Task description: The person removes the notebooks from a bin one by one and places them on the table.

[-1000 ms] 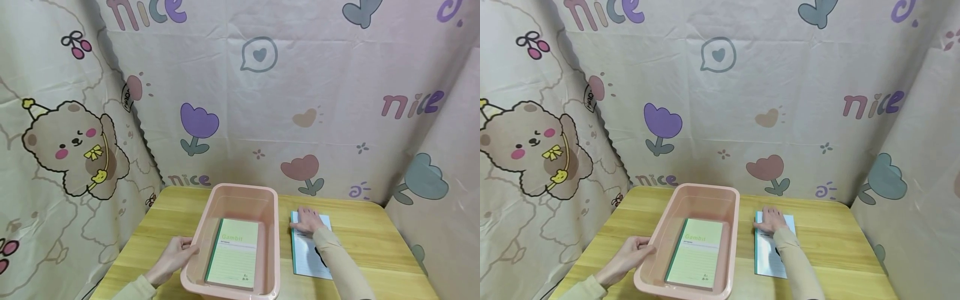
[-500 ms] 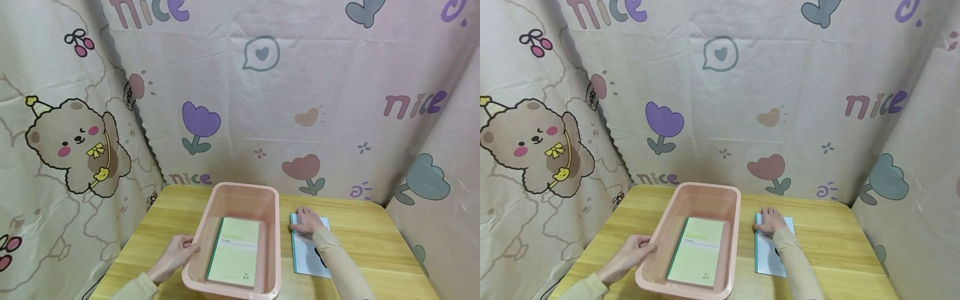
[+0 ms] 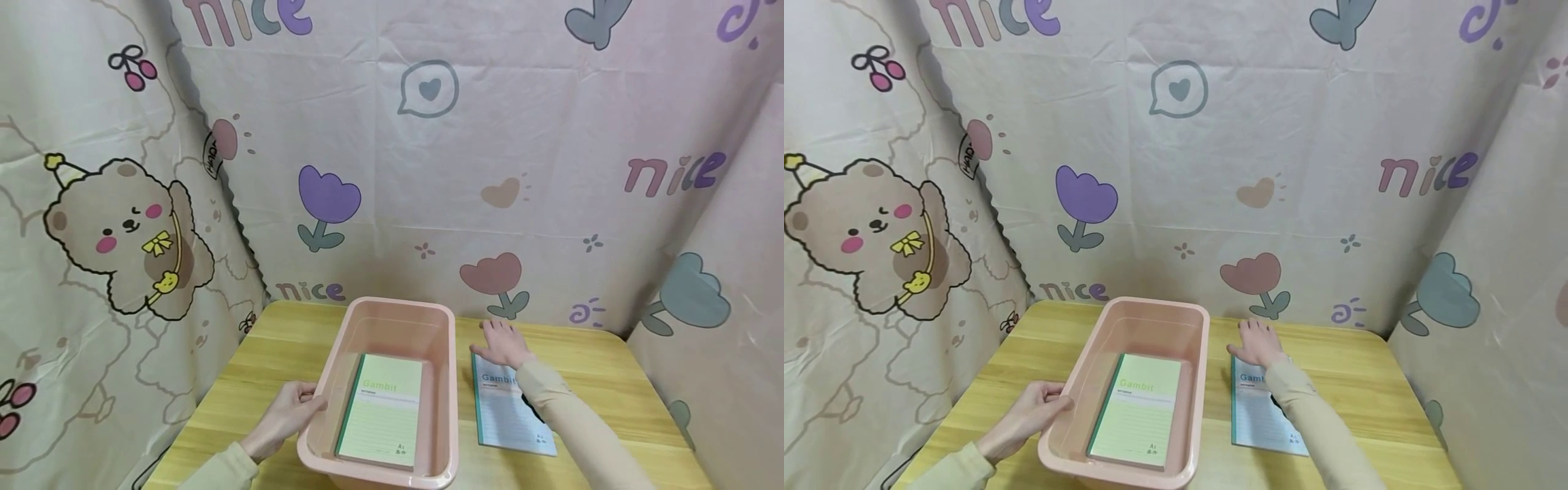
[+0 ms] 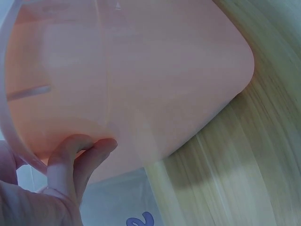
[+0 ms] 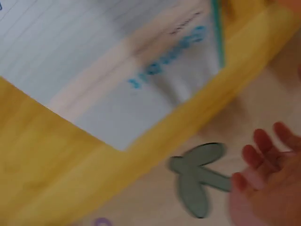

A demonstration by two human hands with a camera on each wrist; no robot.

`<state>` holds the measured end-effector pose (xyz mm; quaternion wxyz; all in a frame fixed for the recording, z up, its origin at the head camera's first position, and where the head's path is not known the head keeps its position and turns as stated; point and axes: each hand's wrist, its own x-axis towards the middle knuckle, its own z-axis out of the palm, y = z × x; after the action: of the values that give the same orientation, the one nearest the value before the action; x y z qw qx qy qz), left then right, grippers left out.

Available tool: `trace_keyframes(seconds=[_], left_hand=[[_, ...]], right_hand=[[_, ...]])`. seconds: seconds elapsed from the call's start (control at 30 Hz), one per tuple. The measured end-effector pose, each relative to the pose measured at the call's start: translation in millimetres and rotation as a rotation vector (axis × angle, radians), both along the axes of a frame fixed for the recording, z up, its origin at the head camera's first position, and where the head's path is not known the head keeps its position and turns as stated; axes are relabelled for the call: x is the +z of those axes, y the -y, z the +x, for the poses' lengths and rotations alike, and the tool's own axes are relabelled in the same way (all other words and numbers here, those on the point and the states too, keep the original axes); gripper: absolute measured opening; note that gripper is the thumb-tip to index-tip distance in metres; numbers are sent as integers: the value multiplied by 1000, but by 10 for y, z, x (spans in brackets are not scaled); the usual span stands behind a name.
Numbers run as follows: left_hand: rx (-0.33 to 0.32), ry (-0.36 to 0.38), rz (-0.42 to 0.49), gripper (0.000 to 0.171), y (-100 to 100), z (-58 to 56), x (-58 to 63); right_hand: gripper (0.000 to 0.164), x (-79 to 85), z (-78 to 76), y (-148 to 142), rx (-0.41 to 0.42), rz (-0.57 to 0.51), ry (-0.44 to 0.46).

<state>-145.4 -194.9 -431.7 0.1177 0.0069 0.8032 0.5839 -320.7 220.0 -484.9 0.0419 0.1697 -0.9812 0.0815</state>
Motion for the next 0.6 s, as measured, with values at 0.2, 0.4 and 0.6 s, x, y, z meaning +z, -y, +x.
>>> trace_keyframes(seconds=[0.2, 0.4, 0.6], left_hand=[[3, 0, -5, 46, 2, 7, 15], [9, -5, -26, 44, 2, -14, -14], [6, -3, -24, 44, -3, 7, 8]], right_hand=[[50, 356, 128, 168, -30, -53, 64], [50, 666, 271, 348, -67, -66, 71], [45, 918, 402, 525, -47, -29, 36]])
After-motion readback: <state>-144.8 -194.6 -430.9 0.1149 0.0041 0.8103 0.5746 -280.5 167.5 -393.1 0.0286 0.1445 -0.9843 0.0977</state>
